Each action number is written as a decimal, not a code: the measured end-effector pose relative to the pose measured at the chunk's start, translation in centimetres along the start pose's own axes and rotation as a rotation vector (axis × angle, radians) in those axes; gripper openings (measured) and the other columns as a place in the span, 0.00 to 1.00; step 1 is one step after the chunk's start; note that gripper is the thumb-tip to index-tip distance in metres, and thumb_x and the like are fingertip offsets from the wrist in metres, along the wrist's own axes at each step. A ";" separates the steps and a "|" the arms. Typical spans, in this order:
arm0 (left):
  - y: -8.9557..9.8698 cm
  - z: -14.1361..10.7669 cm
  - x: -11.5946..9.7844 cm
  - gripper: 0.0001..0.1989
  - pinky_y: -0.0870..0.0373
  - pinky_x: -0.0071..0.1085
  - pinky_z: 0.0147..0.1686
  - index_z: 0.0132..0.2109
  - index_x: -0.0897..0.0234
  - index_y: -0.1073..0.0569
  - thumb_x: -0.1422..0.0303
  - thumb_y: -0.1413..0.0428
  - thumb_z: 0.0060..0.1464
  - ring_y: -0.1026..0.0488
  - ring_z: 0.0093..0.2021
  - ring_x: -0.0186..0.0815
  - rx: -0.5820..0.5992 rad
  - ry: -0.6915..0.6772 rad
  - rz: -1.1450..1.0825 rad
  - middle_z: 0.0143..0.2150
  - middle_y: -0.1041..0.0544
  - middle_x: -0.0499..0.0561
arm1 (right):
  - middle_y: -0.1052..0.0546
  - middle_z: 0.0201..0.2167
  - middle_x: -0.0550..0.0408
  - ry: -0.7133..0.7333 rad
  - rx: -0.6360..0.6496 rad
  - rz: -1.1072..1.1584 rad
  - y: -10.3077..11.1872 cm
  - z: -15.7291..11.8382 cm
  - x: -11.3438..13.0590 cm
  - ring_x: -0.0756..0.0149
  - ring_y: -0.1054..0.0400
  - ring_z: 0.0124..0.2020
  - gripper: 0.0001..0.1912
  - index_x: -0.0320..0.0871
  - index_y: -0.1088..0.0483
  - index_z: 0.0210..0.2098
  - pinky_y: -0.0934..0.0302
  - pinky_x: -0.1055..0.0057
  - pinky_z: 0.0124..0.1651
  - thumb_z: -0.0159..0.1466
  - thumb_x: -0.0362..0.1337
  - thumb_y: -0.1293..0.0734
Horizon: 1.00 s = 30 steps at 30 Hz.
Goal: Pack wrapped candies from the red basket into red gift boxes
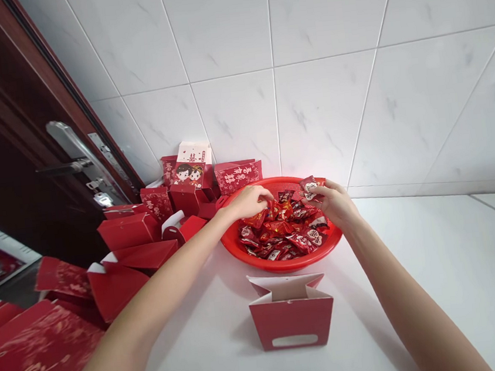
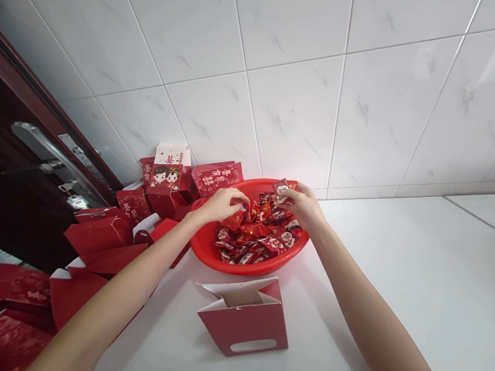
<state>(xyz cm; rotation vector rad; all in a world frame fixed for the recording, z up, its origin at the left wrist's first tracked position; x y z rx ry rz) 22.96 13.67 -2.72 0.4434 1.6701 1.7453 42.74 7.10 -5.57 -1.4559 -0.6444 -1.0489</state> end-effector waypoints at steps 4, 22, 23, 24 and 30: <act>-2.3 1.8 -3.1 0.20 0.29 0.28 0.53 0.52 0.59 0.20 0.76 0.47 0.57 0.22 0.52 0.38 0.157 -0.118 -0.071 0.52 0.18 0.49 | 0.24 0.25 0.59 0.051 -0.064 0.005 0.4 0.3 -0.5 0.62 0.24 0.33 0.16 0.45 0.31 0.25 0.24 0.64 0.40 0.42 0.33 0.22; -6.5 7.2 -3.9 0.23 0.27 0.31 0.44 0.54 0.56 0.22 0.67 0.37 0.49 0.22 0.48 0.45 0.376 -0.001 0.100 0.49 0.19 0.52 | 0.25 0.24 0.59 0.101 -0.118 0.014 1.1 0.7 -0.7 0.66 0.27 0.30 0.14 0.45 0.33 0.25 0.26 0.67 0.37 0.43 0.33 0.24; -6.3 6.9 -3.6 0.24 0.27 0.30 0.43 0.53 0.55 0.21 0.67 0.36 0.47 0.22 0.48 0.44 0.417 0.020 0.104 0.49 0.19 0.51 | 0.25 0.24 0.59 0.098 -0.124 0.020 1.1 0.7 -0.6 0.65 0.27 0.31 0.14 0.45 0.33 0.25 0.26 0.66 0.37 0.43 0.32 0.25; -5.9 6.6 -3.3 0.24 0.27 0.29 0.42 0.52 0.55 0.20 0.68 0.36 0.45 0.22 0.48 0.44 0.457 0.038 0.114 0.50 0.19 0.51 | 0.25 0.24 0.59 0.094 -0.132 0.026 1.0 0.6 -0.6 0.65 0.26 0.31 0.14 0.45 0.33 0.24 0.25 0.66 0.37 0.42 0.32 0.25; -2.4 5.2 -1.7 0.17 0.26 0.30 0.35 0.41 0.61 0.17 0.68 0.35 0.39 0.21 0.39 0.44 0.474 0.202 0.266 0.43 0.17 0.57 | 0.26 0.23 0.60 0.069 -0.154 0.033 0.8 0.4 -0.5 0.65 0.26 0.31 0.13 0.45 0.34 0.24 0.25 0.68 0.35 0.43 0.31 0.27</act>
Point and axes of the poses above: each hand's wrist, its own z-axis towards the middle knuckle, its own y-axis out of the back of the hand, x = y × z, the point moved 5 cm from there along z, towards the middle knuckle
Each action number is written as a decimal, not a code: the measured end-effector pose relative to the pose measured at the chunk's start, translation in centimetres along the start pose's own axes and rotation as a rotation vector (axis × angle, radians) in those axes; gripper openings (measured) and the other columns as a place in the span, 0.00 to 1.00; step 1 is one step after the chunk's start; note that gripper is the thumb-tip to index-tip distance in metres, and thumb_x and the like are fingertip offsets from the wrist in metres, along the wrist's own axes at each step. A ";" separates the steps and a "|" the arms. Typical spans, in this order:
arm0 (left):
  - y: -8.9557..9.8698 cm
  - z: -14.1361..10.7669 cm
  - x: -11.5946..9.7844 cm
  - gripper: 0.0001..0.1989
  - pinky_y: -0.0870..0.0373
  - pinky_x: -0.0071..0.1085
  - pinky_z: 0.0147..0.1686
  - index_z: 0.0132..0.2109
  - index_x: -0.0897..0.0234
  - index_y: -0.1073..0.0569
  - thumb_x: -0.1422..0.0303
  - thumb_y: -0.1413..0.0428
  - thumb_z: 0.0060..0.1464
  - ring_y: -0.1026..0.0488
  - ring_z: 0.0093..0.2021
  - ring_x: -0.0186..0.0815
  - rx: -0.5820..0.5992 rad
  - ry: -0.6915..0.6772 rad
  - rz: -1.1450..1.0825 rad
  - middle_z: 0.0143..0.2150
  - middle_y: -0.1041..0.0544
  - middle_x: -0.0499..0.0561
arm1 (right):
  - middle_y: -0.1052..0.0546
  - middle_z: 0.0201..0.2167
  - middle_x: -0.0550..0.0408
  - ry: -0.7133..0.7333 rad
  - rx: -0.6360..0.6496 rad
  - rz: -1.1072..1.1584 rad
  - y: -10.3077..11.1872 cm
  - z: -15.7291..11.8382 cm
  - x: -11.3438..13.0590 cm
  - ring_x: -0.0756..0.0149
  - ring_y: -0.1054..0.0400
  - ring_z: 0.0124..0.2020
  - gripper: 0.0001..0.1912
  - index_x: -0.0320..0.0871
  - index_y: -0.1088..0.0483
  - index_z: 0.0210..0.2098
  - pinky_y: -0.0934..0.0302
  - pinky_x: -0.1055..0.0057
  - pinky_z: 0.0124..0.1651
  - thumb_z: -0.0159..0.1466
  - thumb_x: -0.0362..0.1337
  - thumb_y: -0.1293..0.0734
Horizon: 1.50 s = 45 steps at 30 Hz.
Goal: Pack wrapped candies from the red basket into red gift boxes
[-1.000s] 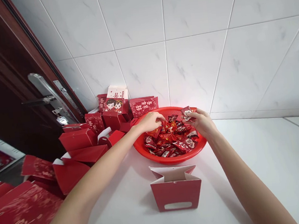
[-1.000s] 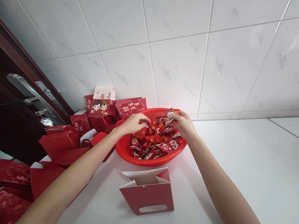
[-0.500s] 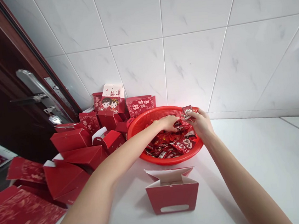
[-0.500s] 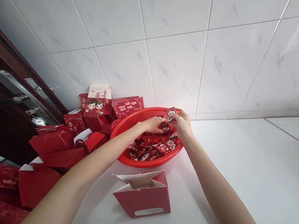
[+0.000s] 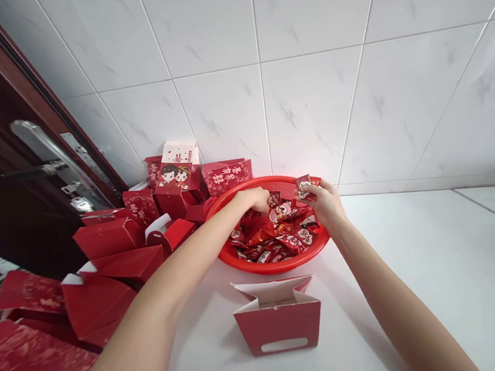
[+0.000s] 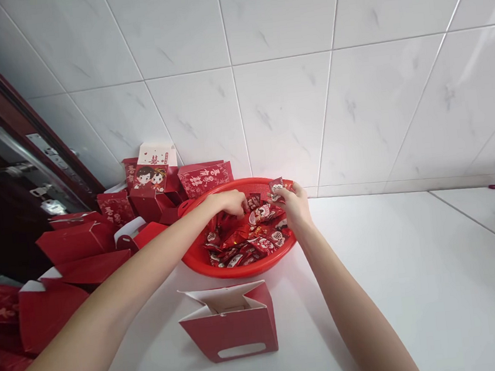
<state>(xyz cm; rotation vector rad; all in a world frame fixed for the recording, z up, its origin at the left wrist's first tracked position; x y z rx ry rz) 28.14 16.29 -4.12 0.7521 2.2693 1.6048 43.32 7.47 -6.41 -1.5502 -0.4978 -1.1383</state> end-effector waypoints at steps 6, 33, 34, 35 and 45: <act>0.5 -0.8 0.4 0.10 0.25 0.33 0.40 0.33 0.63 0.18 0.66 0.33 0.39 0.21 0.39 0.46 -0.058 0.124 0.099 0.37 0.17 0.58 | 0.25 0.24 0.59 -0.028 0.003 -0.033 0.1 0.0 -0.1 0.63 0.25 0.33 0.15 0.46 0.35 0.26 0.25 0.68 0.32 0.44 0.32 0.25; -2.3 -3.4 -4.7 0.36 0.35 0.34 0.59 0.62 0.55 0.26 0.57 0.32 0.43 0.30 0.62 0.49 0.189 -0.511 -0.286 0.64 0.26 0.51 | 0.23 0.24 0.59 -0.034 0.018 0.035 -0.3 -0.1 -0.1 0.66 0.25 0.29 0.12 0.44 0.33 0.25 0.24 0.67 0.38 0.46 0.28 0.26; -2.8 -3.7 -5.1 0.40 0.35 0.36 0.59 0.64 0.54 0.29 0.56 0.32 0.43 0.32 0.63 0.51 0.180 -0.516 -0.266 0.66 0.28 0.52 | 0.23 0.24 0.59 -0.034 0.015 0.034 -0.3 -0.2 0.0 0.67 0.26 0.28 0.11 0.44 0.33 0.25 0.24 0.67 0.38 0.46 0.27 0.27; -3.3 -3.8 -5.5 0.42 0.35 0.37 0.59 0.66 0.54 0.31 0.56 0.32 0.43 0.32 0.63 0.52 0.149 -0.515 -0.251 0.66 0.29 0.53 | 0.23 0.23 0.59 -0.036 0.011 0.031 -0.3 -0.2 0.0 0.67 0.26 0.28 0.11 0.44 0.33 0.24 0.25 0.67 0.38 0.46 0.27 0.27; -3.4 -3.0 -6.3 0.33 0.30 0.36 0.48 0.62 0.59 0.27 0.66 0.34 0.46 0.24 0.51 0.50 -0.149 -0.557 -0.210 0.54 0.23 0.57 | 0.25 0.23 0.61 -0.038 0.020 -0.032 -0.1 -0.1 -0.2 0.66 0.26 0.26 0.14 0.45 0.35 0.26 0.27 0.69 0.30 0.45 0.32 0.26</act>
Point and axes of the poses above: each hand's wrist, its own z-axis towards the middle knuckle, its own y-axis out of the back of the hand, x = y × z, the point moved 5 cm from there along z, towards the middle knuckle
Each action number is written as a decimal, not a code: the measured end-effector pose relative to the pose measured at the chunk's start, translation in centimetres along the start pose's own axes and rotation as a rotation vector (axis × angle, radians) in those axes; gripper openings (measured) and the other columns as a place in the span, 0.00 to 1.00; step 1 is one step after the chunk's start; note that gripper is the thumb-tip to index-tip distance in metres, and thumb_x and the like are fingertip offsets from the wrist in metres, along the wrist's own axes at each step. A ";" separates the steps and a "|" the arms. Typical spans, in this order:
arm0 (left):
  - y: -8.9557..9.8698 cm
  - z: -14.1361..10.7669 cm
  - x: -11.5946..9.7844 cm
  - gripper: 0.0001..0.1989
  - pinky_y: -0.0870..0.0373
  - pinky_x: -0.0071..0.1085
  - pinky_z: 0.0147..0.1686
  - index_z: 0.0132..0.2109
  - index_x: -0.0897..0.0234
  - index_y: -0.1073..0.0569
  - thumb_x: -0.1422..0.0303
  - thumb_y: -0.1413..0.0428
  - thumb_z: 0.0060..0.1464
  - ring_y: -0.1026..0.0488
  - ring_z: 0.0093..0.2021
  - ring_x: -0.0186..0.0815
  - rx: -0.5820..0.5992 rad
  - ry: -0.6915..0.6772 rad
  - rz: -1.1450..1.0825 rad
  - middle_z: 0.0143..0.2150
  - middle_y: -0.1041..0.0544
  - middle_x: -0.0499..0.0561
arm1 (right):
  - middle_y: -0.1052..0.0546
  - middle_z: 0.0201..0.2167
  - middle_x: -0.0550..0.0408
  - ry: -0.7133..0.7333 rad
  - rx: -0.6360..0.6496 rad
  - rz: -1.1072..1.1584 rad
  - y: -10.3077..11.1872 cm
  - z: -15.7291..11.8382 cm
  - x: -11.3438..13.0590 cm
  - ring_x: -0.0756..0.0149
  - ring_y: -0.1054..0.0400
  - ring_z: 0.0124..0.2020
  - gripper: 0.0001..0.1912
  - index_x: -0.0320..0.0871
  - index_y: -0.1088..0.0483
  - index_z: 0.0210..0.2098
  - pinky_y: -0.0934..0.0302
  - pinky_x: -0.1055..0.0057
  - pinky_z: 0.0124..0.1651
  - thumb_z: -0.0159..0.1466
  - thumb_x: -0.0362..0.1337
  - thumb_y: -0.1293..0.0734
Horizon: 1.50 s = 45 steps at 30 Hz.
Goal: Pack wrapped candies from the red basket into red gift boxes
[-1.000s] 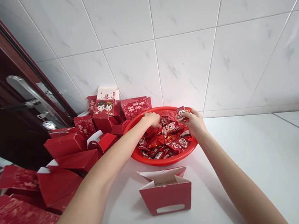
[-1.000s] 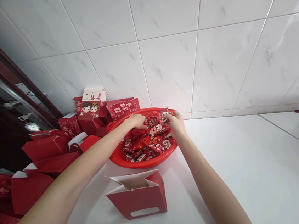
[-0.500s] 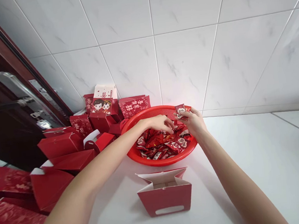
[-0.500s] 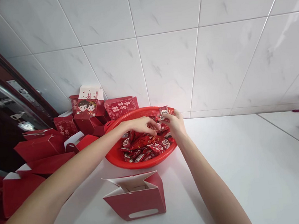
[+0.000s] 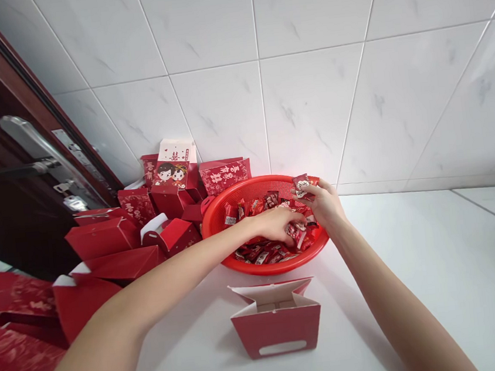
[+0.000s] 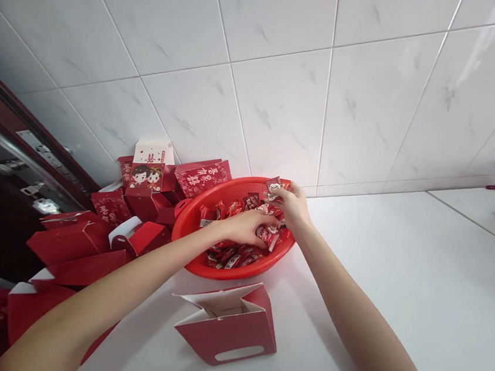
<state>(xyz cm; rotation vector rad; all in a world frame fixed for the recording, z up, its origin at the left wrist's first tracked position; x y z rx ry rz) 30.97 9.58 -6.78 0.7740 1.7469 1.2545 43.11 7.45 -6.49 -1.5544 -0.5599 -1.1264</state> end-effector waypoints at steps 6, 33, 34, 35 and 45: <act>3.1 -0.9 3.8 0.36 0.32 0.38 0.56 0.67 0.59 0.34 0.77 0.41 0.50 0.29 0.61 0.49 -0.290 0.126 0.036 0.61 0.26 0.57 | 0.23 0.27 0.59 -0.104 -0.017 -0.072 0.1 -0.6 0.0 0.61 0.24 0.29 0.15 0.46 0.34 0.33 0.41 0.77 0.16 0.47 0.36 0.27; 5.2 -5.4 3.3 0.44 0.28 0.40 0.51 0.67 0.61 0.38 0.72 0.31 0.43 0.23 0.51 0.44 -0.553 0.080 -0.809 0.53 0.22 0.59 | 0.18 0.39 0.51 -0.067 0.541 -0.157 -3.0 -2.4 0.8 0.61 0.23 0.39 0.20 0.44 0.20 0.40 0.26 0.63 0.42 0.49 0.42 0.19; 5.1 -5.5 3.5 0.45 0.27 0.39 0.50 0.68 0.60 0.40 0.71 0.31 0.43 0.23 0.50 0.43 -0.562 0.110 -0.791 0.54 0.23 0.59 | 0.18 0.38 0.51 -0.057 0.542 -0.184 -2.9 -2.4 0.9 0.61 0.23 0.38 0.20 0.43 0.20 0.40 0.26 0.63 0.42 0.49 0.43 0.19; 5.0 -5.7 3.6 0.46 0.27 0.39 0.49 0.68 0.59 0.41 0.71 0.31 0.44 0.23 0.48 0.41 -0.572 0.144 -0.770 0.55 0.25 0.59 | 0.18 0.37 0.51 -0.046 0.540 -0.210 -2.8 -2.3 1.1 0.62 0.23 0.37 0.20 0.42 0.20 0.39 0.26 0.64 0.41 0.48 0.43 0.19; -0.2 -5.0 0.0 0.04 0.29 0.31 0.38 0.36 0.62 0.20 0.70 0.38 0.50 0.22 0.37 0.41 0.114 0.146 -0.104 0.34 0.18 0.51 | 0.18 0.34 0.51 0.057 0.345 -0.172 -1.3 -1.0 1.8 0.63 0.24 0.35 0.20 0.42 0.21 0.33 0.28 0.67 0.39 0.46 0.45 0.19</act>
Point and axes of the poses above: each hand's wrist, its own z-axis towards the middle knuckle, its own y-axis out of the back of the hand, x = y × z, the point moved 5 cm from there along z, towards the middle knuckle
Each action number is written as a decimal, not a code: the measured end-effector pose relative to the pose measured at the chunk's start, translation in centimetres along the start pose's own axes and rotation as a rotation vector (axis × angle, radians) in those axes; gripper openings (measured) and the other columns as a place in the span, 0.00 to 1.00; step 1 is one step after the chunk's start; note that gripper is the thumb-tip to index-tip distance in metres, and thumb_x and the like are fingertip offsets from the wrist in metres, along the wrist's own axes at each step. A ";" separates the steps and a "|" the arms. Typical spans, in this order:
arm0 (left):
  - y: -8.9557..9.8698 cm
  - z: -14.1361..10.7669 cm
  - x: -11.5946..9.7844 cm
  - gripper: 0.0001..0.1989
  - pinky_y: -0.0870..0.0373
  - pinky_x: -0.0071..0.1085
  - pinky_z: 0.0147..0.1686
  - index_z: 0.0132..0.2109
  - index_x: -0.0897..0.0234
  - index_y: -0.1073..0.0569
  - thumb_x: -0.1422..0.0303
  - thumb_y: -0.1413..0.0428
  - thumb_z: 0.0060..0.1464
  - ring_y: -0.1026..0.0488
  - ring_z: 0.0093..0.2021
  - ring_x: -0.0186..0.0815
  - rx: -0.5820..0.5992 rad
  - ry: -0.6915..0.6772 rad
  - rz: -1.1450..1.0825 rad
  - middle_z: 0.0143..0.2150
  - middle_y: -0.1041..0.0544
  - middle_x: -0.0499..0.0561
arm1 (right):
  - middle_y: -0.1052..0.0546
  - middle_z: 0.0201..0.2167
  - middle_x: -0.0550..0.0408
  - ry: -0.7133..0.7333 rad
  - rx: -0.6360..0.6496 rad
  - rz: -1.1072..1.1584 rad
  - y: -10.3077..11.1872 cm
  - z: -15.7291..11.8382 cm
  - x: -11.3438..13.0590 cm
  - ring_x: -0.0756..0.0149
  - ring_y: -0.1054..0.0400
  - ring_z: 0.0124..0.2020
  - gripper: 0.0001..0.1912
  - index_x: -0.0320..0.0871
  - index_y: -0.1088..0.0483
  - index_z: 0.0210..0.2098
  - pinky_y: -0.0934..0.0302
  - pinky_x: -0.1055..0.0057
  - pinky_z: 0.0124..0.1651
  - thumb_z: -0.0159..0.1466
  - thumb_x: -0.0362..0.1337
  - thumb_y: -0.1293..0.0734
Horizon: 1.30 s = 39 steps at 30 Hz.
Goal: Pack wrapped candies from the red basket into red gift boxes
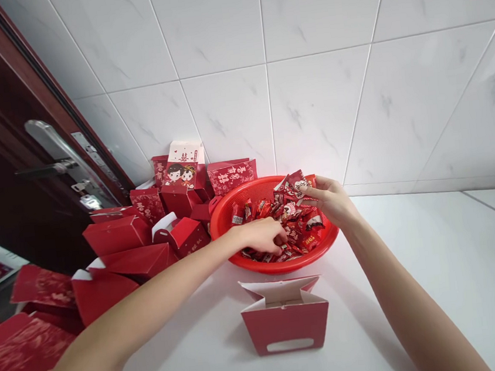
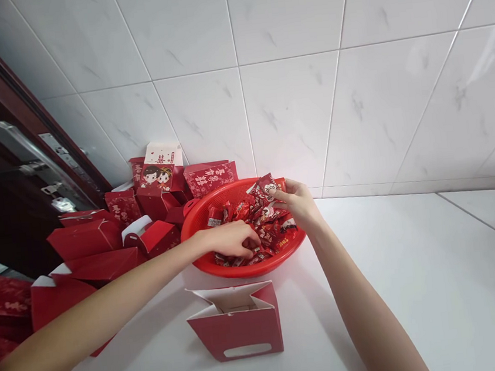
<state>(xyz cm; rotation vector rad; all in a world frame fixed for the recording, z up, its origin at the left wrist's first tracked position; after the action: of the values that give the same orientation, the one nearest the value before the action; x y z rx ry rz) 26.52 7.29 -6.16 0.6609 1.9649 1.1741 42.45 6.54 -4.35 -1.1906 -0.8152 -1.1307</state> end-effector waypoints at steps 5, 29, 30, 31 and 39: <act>-0.7 1.1 -1.0 0.15 0.29 0.39 0.36 0.39 0.65 0.20 0.60 0.34 0.46 0.22 0.37 0.52 0.029 0.164 0.348 0.37 0.19 0.61 | 0.18 0.35 0.53 -0.055 -0.001 -0.046 -0.7 -0.2 -1.3 0.64 0.24 0.36 0.19 0.43 0.21 0.34 0.29 0.70 0.38 0.47 0.45 0.20; 4.0 1.0 5.7 0.15 0.40 0.29 0.29 0.25 0.65 0.27 0.58 0.34 0.39 0.36 0.27 0.33 -0.342 0.126 -0.512 0.23 0.30 0.45 | 0.19 0.32 0.54 -0.052 -0.072 -0.021 -0.7 -0.2 -1.9 0.63 0.25 0.33 0.14 0.44 0.24 0.31 0.28 0.68 0.36 0.48 0.42 0.22; 4.0 0.9 5.9 0.16 0.38 0.30 0.29 0.26 0.65 0.26 0.58 0.33 0.39 0.34 0.27 0.33 -0.337 0.138 -0.556 0.24 0.28 0.46 | 0.19 0.32 0.54 -0.051 -0.071 -0.023 -0.7 -0.2 -1.9 0.63 0.25 0.33 0.14 0.44 0.24 0.31 0.28 0.68 0.36 0.48 0.42 0.22; 4.0 0.9 6.1 0.16 0.37 0.30 0.29 0.26 0.65 0.25 0.57 0.32 0.38 0.33 0.28 0.33 -0.334 0.150 -0.591 0.25 0.26 0.47 | 0.19 0.32 0.54 -0.051 -0.072 -0.026 -0.6 -0.2 -2.0 0.63 0.25 0.33 0.14 0.44 0.24 0.31 0.28 0.68 0.36 0.48 0.42 0.22; 4.7 0.2 6.7 0.30 0.27 0.33 0.35 0.51 0.64 0.25 0.74 0.33 0.37 0.25 0.33 0.36 -0.481 0.213 -0.787 0.36 0.23 0.48 | 0.19 0.31 0.55 -0.063 -0.086 -0.036 -0.5 -0.1 -2.0 0.64 0.25 0.32 0.13 0.44 0.25 0.30 0.29 0.69 0.35 0.48 0.41 0.21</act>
<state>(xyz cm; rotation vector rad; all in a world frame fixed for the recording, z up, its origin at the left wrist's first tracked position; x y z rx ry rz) 23.04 14.42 -4.21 -0.4719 1.7323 1.1471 41.40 6.94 -6.11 -1.2934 -0.8459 -1.1720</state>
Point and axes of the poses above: each hand's wrist, its own z-axis towards the middle knuckle, its own y-axis out of the back of the hand, x = y × z, the point moved 5 cm from there along z, towards the middle knuckle
